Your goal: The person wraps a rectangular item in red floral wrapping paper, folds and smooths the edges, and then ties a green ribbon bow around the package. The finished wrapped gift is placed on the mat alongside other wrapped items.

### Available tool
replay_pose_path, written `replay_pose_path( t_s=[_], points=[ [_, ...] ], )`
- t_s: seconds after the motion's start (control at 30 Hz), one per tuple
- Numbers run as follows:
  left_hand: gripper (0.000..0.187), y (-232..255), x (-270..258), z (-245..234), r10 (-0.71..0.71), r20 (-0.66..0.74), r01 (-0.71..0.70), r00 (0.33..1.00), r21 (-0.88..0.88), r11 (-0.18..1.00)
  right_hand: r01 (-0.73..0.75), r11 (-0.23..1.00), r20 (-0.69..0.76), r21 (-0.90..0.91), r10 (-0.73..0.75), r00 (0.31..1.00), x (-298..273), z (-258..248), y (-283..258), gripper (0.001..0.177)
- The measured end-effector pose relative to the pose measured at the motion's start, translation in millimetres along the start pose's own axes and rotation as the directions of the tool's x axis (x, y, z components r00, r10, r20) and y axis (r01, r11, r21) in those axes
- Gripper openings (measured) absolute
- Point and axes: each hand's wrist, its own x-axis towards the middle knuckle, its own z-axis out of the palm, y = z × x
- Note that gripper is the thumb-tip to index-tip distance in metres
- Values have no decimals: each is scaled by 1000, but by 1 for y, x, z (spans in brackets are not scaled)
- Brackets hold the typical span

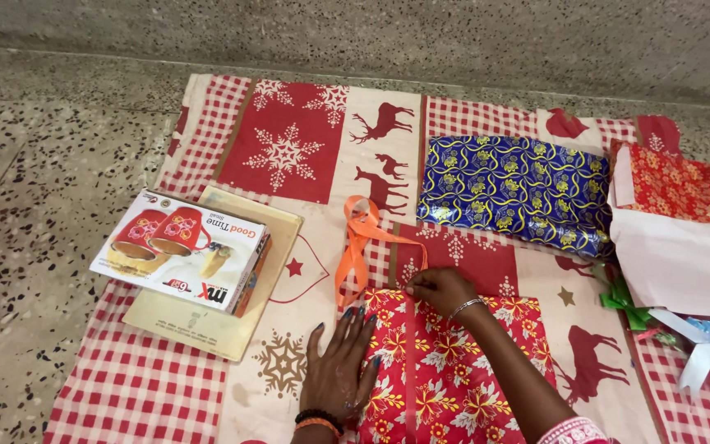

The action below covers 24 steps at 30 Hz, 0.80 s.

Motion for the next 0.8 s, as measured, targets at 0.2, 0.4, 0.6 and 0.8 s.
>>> replay_pose_path(
  t_s=[0.2, 0.4, 0.6, 0.8],
  points=[
    [64, 1, 0, -2, -29, 39, 30, 999, -25, 999, 34, 995, 15, 93, -35, 999, 2, 3, -2, 23],
    [64, 0, 0, 0, -16, 9, 16, 1000, -18, 1000, 1, 999, -77, -47, -4, 997, -11, 3, -18, 20],
    [64, -1, 0, 1, -4, 16, 4, 1000, 13, 1000, 198, 952, -298, -234, -264, 917, -34, 17, -16, 20],
    [64, 0, 1, -1, -14, 38, 14, 999, 4, 1000, 351, 855, -229, -383, -456, 860, -62, 32, -5, 40]
  ],
)
